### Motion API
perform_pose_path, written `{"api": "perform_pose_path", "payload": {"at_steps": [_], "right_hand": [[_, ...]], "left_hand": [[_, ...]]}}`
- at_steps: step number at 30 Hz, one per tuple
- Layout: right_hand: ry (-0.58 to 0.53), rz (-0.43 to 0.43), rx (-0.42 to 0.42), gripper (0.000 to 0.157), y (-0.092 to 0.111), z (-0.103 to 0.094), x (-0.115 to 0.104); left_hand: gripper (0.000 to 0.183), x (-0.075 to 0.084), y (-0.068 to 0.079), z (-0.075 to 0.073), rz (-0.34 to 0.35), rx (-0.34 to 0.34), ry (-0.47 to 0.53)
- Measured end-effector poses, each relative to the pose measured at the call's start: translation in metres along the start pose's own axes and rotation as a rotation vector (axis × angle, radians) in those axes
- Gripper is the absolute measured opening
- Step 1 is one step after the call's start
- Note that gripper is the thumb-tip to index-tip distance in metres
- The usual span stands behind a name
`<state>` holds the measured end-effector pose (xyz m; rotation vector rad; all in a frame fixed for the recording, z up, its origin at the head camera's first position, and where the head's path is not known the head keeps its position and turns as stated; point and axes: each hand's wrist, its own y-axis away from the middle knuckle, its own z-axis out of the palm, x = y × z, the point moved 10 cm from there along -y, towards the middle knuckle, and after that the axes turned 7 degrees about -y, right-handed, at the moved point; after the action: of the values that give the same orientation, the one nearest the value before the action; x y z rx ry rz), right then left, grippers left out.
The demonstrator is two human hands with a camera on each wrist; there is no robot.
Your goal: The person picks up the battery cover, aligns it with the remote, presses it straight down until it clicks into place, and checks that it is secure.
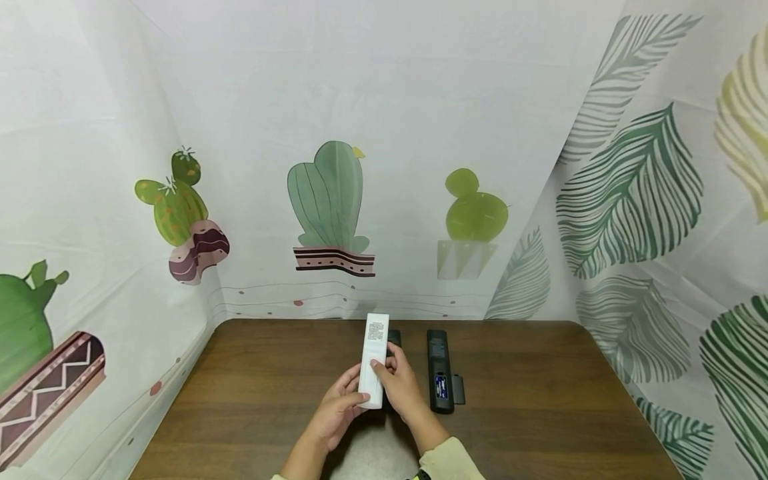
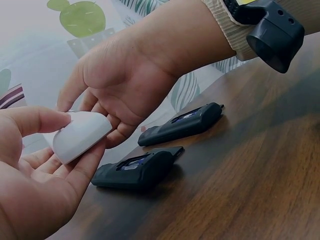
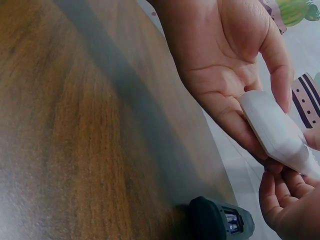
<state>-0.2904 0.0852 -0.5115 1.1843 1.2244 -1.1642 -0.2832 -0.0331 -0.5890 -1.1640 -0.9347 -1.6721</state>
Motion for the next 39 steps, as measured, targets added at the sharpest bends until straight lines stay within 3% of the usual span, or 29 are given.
{"api": "perform_pose_path", "payload": {"at_steps": [15,21,31,39], "right_hand": [[-0.002,0.01,0.018,0.06,-0.021,-0.005,0.041],[0.002,0.016,0.026,0.057,-0.019,-0.004,0.037],[-0.012,0.018,0.005,0.054,-0.002,-0.001,0.005],[-0.001,0.023,0.012,0.055,-0.009,-0.001,0.018]], "left_hand": [[0.073,-0.001,0.0,-0.001,-0.003,0.003,-0.003],[0.074,-0.001,0.0,0.0,-0.006,0.005,-0.004],[0.074,-0.003,0.0,0.0,-0.004,-0.003,-0.008],[0.075,-0.005,0.0,-0.001,-0.016,0.003,-0.006]]}}
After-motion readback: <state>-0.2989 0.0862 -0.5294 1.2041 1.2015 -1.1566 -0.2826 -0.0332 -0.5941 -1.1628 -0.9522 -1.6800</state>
